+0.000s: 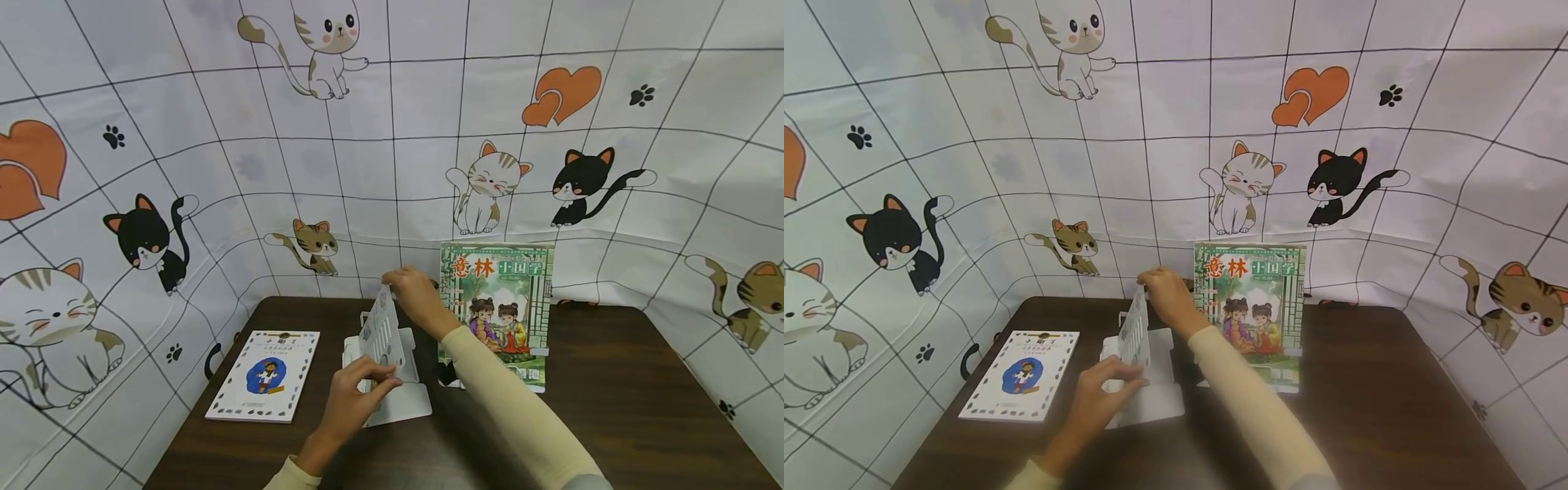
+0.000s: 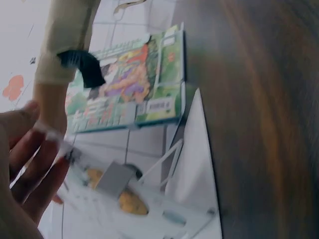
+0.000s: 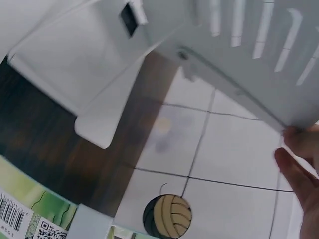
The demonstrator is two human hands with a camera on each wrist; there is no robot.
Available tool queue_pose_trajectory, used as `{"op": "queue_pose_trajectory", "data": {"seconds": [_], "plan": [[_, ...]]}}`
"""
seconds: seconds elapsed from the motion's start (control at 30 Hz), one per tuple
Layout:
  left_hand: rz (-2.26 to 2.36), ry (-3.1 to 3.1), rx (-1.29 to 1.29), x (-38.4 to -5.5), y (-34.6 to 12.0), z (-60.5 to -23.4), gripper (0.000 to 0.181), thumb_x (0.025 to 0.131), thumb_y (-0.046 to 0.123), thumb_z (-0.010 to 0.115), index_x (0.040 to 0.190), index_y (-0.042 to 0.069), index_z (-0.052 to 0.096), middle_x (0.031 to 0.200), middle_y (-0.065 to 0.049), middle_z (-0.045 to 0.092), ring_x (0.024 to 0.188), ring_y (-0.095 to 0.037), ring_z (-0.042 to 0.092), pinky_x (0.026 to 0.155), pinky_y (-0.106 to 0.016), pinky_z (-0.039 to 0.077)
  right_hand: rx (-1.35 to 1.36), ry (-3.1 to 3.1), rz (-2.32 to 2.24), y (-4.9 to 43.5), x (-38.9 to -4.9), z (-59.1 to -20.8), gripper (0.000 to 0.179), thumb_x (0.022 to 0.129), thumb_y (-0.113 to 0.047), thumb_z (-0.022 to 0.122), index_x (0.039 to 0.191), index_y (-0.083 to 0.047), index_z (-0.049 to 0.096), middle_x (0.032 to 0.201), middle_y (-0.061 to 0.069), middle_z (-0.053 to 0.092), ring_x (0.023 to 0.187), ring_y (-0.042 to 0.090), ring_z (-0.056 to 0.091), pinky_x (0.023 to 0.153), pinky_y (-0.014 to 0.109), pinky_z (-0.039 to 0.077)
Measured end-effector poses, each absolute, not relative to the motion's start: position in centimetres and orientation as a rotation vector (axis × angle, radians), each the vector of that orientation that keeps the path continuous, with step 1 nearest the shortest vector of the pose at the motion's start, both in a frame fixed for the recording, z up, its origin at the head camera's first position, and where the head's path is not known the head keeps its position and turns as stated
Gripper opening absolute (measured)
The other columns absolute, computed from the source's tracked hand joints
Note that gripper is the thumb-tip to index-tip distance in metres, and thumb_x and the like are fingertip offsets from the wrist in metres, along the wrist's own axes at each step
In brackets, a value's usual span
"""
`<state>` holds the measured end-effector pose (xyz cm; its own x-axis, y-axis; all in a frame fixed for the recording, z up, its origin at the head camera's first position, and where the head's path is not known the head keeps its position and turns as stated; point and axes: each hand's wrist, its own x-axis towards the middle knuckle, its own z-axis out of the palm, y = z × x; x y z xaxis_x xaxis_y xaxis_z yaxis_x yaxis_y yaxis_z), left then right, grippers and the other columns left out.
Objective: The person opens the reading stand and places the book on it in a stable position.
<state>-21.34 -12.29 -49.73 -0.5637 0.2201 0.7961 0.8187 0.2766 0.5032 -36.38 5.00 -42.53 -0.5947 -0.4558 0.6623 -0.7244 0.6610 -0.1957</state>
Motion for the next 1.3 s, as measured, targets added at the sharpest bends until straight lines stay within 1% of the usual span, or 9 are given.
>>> {"op": "queue_pose_trajectory", "data": {"seconds": [0.17,0.3,0.4,0.57,0.8,0.93,1.03,1.2,1.3], "plan": [[-1.359,-2.077,-0.919,-22.0,-13.8,-49.3,0.016,0.090,0.002,0.083,0.099,0.015,0.080,0.093,-0.002,0.079,0.082,-0.010,0.074,0.074,-0.025,0.063,0.898,-2.315,0.680,6.1,-34.8,-42.0,0.026,0.097,0.009,0.068,0.120,-0.002,0.077,0.119,0.015,0.078,0.105,0.033,0.075,0.087,0.043,0.064],[-1.403,-2.178,-0.725,-22.9,-15.3,-48.6,0.008,0.096,0.010,0.079,0.100,0.017,0.079,0.092,-0.001,0.079,0.081,-0.009,0.074,0.070,-0.029,0.063,0.863,-2.327,0.733,7.6,-32.8,-42.1,0.019,0.099,0.003,0.071,0.115,-0.003,0.077,0.113,0.013,0.077,0.094,0.028,0.074,0.078,0.040,0.063],[-1.477,-2.229,-0.582,-23.8,-16.2,-47.9,0.005,0.099,0.014,0.077,0.103,0.016,0.079,0.093,-0.004,0.079,0.080,-0.010,0.075,0.069,-0.029,0.062,0.853,-2.361,0.785,8.8,-30.8,-42.3,0.014,0.100,-0.001,0.071,0.112,-0.005,0.078,0.110,0.010,0.078,0.094,0.025,0.074,0.079,0.039,0.063],[-1.596,-2.265,-0.451,-25.8,-17.2,-46.8,0.011,0.103,0.021,0.074,0.108,0.013,0.078,0.095,-0.009,0.078,0.083,-0.012,0.075,0.078,-0.029,0.063,0.833,-2.410,0.857,10.3,-27.2,-43.0,0.011,0.099,-0.005,0.074,0.109,-0.009,0.079,0.105,0.004,0.079,0.089,0.017,0.074,0.076,0.035,0.063],[-1.717,-2.301,-0.377,-29.7,-17.2,-46.3,0.020,0.105,0.024,0.071,0.114,0.007,0.077,0.099,-0.018,0.077,0.092,-0.034,0.075,0.081,-0.030,0.064,0.894,-2.400,1.051,10.9,-22.9,-44.8,0.008,0.099,-0.007,0.075,0.106,-0.010,0.077,0.097,0.001,0.079,0.083,0.010,0.073,0.074,0.034,0.064],[-1.712,-2.336,-0.369,-31.8,-17.0,-46.2,0.023,0.105,0.023,0.070,0.118,0.004,0.076,0.107,-0.021,0.077,0.097,-0.029,0.075,0.081,-0.026,0.061,0.888,-2.431,1.244,10.4,-20.8,-45.7,0.006,0.101,-0.012,0.074,0.107,-0.013,0.075,0.096,-0.001,0.079,0.082,0.006,0.073,0.073,0.029,0.064],[-1.662,-2.384,-0.361,-33.2,-16.9,-46.2,0.026,0.106,0.021,0.069,0.123,0.003,0.074,0.117,-0.018,0.077,0.106,-0.028,0.073,0.088,-0.032,0.058,0.849,-2.474,1.363,9.8,-19.7,-46.3,0.005,0.102,-0.016,0.074,0.107,-0.016,0.073,0.097,-0.002,0.079,0.083,0.005,0.073,0.074,0.026,0.063],[-1.651,-2.493,-0.419,-34.9,-16.6,-46.5,0.036,0.109,0.019,0.063,0.139,0.000,0.065,0.139,-0.018,0.068,0.132,-0.035,0.063,0.112,-0.052,0.050,0.763,-2.521,1.442,8.4,-18.8,-46.9,0.011,0.103,-0.026,0.074,0.106,-0.015,0.071,0.097,-0.002,0.078,0.083,0.007,0.073,0.074,0.025,0.062],[-1.675,-2.552,-0.500,-35.4,-16.4,-46.7,0.041,0.111,0.019,0.060,0.146,0.000,0.059,0.146,-0.021,0.063,0.139,-0.039,0.058,0.117,-0.058,0.046,0.737,-2.535,1.472,7.6,-18.8,-47.1,0.013,0.104,-0.028,0.072,0.104,-0.015,0.071,0.093,0.001,0.079,0.079,0.009,0.074,0.069,0.024,0.061]]}}
